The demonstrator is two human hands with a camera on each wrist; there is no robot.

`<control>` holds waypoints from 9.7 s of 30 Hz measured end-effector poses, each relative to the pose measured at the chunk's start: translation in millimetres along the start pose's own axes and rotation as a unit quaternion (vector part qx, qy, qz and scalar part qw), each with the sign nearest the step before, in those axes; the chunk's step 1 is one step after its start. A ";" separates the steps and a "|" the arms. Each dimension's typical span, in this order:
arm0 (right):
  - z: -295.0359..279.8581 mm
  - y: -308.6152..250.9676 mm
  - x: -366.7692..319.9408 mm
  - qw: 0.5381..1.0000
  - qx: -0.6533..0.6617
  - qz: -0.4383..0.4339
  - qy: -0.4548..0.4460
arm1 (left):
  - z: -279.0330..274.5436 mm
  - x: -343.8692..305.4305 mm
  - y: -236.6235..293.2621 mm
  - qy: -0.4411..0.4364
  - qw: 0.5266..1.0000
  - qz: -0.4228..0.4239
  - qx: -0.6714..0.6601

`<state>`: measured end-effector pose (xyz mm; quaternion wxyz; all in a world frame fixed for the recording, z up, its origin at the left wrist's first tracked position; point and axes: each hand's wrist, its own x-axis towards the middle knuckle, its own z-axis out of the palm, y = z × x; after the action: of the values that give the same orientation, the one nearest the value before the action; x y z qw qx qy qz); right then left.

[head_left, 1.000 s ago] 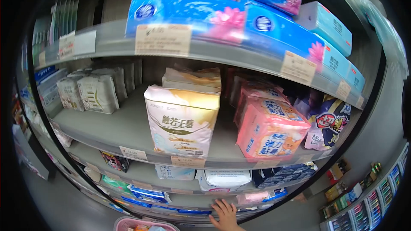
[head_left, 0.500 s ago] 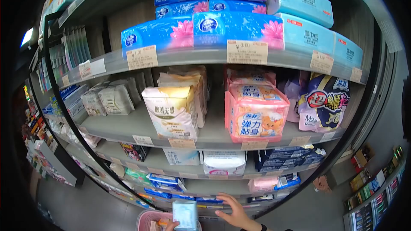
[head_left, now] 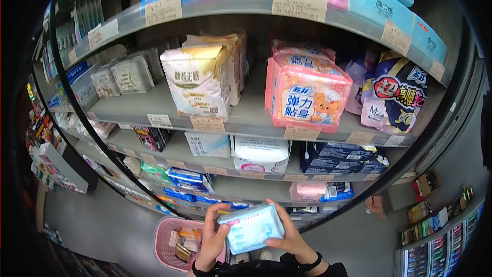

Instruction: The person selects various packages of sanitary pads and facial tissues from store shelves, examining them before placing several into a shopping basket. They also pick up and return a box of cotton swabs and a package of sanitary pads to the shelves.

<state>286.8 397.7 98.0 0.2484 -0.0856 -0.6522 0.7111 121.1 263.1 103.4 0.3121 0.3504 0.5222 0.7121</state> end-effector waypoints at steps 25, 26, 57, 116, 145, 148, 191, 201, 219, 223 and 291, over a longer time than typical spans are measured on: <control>22.3 12.7 -4.4 0.878 -0.349 -0.268 0.189 | 5.0 -8.2 -16.0 -0.112 0.989 0.082 0.047; 23.8 9.3 -2.3 0.855 -0.375 -0.325 0.149 | 10.5 -8.3 -15.1 -0.107 0.991 0.074 -0.032; -6.8 51.1 27.9 0.984 0.057 0.150 0.073 | -43.6 5.4 -64.0 0.008 0.962 -0.181 -0.204; -29.0 127.0 94.1 0.890 -0.394 -0.195 0.121 | -77.7 -98.9 -91.8 0.021 0.985 -0.129 -0.114; -27.5 121.9 130.0 0.875 -0.427 -0.118 0.195 | -93.1 -125.3 -97.2 0.098 0.973 -0.169 -0.120; -19.2 122.7 134.4 0.869 -0.436 -0.110 0.208 | -97.8 -123.8 -103.4 0.103 0.972 -0.176 -0.117; -18.4 139.9 134.7 0.909 -0.316 -0.065 0.265 | -283.2 -175.0 -340.4 0.449 0.777 -0.430 -0.094; -23.9 138.8 128.9 0.894 -0.330 -0.080 0.293 | -332.9 -189.7 -410.6 0.233 0.716 -0.401 0.522; -16.6 147.7 125.3 0.885 -0.315 -0.072 0.334 | -359.6 -185.5 -405.7 0.036 0.622 -0.377 0.685; -16.7 146.1 124.6 0.894 -0.304 -0.064 0.323 | -374.0 -200.9 -412.3 0.129 0.664 -0.415 0.609; 4.9 26.7 2.7 0.984 0.149 0.088 0.051 | -27.2 -23.7 -40.4 0.004 0.975 -0.143 -0.169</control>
<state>275.8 393.9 73.3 0.2278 -0.1402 -0.5153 0.8142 115.1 240.2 54.7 0.4634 0.2120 0.4399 0.7395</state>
